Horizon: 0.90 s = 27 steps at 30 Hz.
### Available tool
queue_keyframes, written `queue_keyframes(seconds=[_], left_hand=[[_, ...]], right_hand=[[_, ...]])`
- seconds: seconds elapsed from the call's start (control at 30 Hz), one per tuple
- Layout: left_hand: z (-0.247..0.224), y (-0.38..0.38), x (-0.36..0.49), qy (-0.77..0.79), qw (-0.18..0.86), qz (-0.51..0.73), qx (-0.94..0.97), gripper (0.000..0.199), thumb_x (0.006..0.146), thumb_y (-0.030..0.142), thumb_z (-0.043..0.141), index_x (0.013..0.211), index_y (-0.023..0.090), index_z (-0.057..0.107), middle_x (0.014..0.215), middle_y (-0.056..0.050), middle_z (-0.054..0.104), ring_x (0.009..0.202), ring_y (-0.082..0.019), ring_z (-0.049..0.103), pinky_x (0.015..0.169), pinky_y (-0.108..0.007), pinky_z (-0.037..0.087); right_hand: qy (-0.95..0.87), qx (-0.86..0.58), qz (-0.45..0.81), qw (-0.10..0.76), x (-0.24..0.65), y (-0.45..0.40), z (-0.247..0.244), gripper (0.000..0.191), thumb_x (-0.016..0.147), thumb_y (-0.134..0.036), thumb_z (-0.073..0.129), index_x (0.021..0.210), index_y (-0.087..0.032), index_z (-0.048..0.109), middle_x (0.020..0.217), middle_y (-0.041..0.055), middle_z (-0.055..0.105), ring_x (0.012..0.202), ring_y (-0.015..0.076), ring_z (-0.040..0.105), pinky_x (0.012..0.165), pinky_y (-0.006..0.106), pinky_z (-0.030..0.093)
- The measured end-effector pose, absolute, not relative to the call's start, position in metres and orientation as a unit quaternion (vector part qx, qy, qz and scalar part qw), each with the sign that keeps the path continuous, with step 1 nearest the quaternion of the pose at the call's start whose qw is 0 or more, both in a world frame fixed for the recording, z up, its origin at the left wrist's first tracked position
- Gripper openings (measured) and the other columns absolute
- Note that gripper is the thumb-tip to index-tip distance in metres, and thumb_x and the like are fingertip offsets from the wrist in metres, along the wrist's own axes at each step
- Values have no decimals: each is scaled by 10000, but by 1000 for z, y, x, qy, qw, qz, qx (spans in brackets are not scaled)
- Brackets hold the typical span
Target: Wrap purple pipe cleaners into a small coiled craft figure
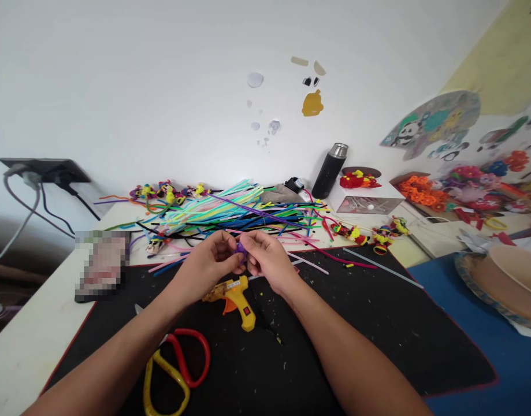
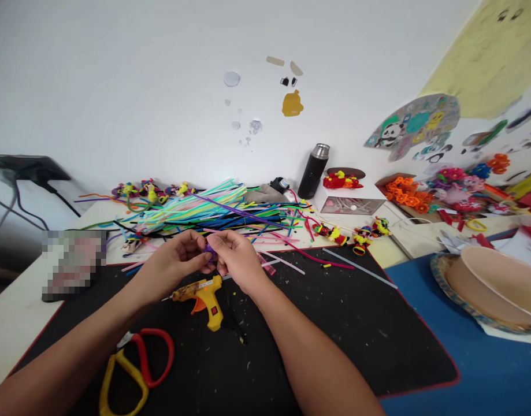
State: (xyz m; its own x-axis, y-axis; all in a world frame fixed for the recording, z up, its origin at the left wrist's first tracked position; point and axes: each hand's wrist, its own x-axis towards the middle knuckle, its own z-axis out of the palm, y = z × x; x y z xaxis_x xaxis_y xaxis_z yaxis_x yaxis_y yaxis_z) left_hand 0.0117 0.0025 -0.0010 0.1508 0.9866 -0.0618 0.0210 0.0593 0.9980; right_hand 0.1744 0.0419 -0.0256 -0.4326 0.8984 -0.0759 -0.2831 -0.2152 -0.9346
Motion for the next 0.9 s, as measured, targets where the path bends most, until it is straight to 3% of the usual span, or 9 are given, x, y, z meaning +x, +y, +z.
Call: queue_keyframes(seconds=[0.47, 0.67, 0.9], left_hand=[[5, -2, 16, 374, 636, 430, 520, 376, 822, 256, 873, 983, 219, 535, 1003, -37, 738, 966, -220, 750, 930, -390, 580], [13, -3, 14, 395, 639, 422, 507, 348, 850, 368, 863, 970, 206, 580, 1061, -68, 743, 946, -226, 749, 841, -350, 602], [8, -1, 14, 411, 652, 432, 468, 389, 827, 458, 872, 906, 197, 594, 936, -43, 752, 835, -204, 758, 812, -343, 619]], right_hand=[[-436, -324, 720, 432, 177, 45, -24, 506, 778, -655, 820, 764, -191, 619, 505, -114, 402, 349, 50, 354, 346, 197, 214], [-435, -319, 727, 425, 178, 45, -27, 502, 811, -665, 791, 783, -187, 641, 486, -109, 403, 348, 60, 387, 344, 195, 222], [-450, -318, 723, 418, 177, 43, -28, 525, 811, -675, 782, 712, -197, 587, 508, -96, 414, 370, 64, 408, 358, 196, 249]])
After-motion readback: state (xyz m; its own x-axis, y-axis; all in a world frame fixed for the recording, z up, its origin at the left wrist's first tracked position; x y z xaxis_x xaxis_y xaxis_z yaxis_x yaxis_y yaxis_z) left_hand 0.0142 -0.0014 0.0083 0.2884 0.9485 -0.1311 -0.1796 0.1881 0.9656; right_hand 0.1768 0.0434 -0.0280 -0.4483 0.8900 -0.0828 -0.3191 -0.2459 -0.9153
